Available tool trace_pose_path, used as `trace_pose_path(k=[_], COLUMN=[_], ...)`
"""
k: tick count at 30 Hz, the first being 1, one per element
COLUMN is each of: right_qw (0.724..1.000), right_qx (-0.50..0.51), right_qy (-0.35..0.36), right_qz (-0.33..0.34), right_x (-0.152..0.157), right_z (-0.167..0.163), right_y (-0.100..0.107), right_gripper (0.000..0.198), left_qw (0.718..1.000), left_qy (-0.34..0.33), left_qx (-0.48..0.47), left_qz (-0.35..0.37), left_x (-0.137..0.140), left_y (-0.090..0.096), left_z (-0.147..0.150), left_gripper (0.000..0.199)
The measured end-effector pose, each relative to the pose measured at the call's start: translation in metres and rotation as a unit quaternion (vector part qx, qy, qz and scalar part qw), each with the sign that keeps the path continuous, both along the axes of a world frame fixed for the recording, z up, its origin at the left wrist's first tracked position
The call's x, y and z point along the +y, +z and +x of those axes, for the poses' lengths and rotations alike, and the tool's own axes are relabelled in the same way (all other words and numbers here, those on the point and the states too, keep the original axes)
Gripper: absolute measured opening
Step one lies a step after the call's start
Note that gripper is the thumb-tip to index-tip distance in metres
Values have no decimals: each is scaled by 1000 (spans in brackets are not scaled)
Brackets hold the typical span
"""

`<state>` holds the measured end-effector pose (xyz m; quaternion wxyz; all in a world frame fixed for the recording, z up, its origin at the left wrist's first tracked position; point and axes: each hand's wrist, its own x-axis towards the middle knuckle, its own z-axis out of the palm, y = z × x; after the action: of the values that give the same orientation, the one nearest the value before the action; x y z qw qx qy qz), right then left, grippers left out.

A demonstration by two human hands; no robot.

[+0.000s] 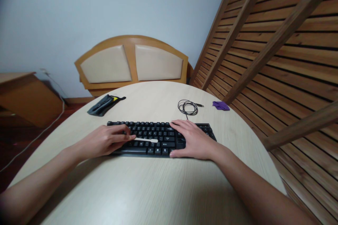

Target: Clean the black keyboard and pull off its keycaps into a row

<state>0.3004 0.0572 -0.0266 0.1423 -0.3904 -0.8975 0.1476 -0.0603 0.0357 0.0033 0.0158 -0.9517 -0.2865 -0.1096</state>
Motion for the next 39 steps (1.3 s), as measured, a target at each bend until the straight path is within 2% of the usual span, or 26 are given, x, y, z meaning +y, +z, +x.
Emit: trace_pose_path(k=[12, 24, 39], right_qw=[1000, 1000, 1000], right_qx=[0, 10, 4], right_qy=[2, -1, -9], right_qz=[-4, 4, -2], right_x=[0, 8, 12], right_z=[-1, 11, 17], right_y=[2, -4, -1], right_gripper=[100, 99, 98], left_qw=[999, 999, 999], left_qy=[14, 22, 34], left_qx=[0, -10, -18], left_qz=[-37, -33, -38], left_x=[1, 4, 8], left_y=[7, 5, 7], left_z=[-5, -17, -29], left_gripper=[28, 29, 28])
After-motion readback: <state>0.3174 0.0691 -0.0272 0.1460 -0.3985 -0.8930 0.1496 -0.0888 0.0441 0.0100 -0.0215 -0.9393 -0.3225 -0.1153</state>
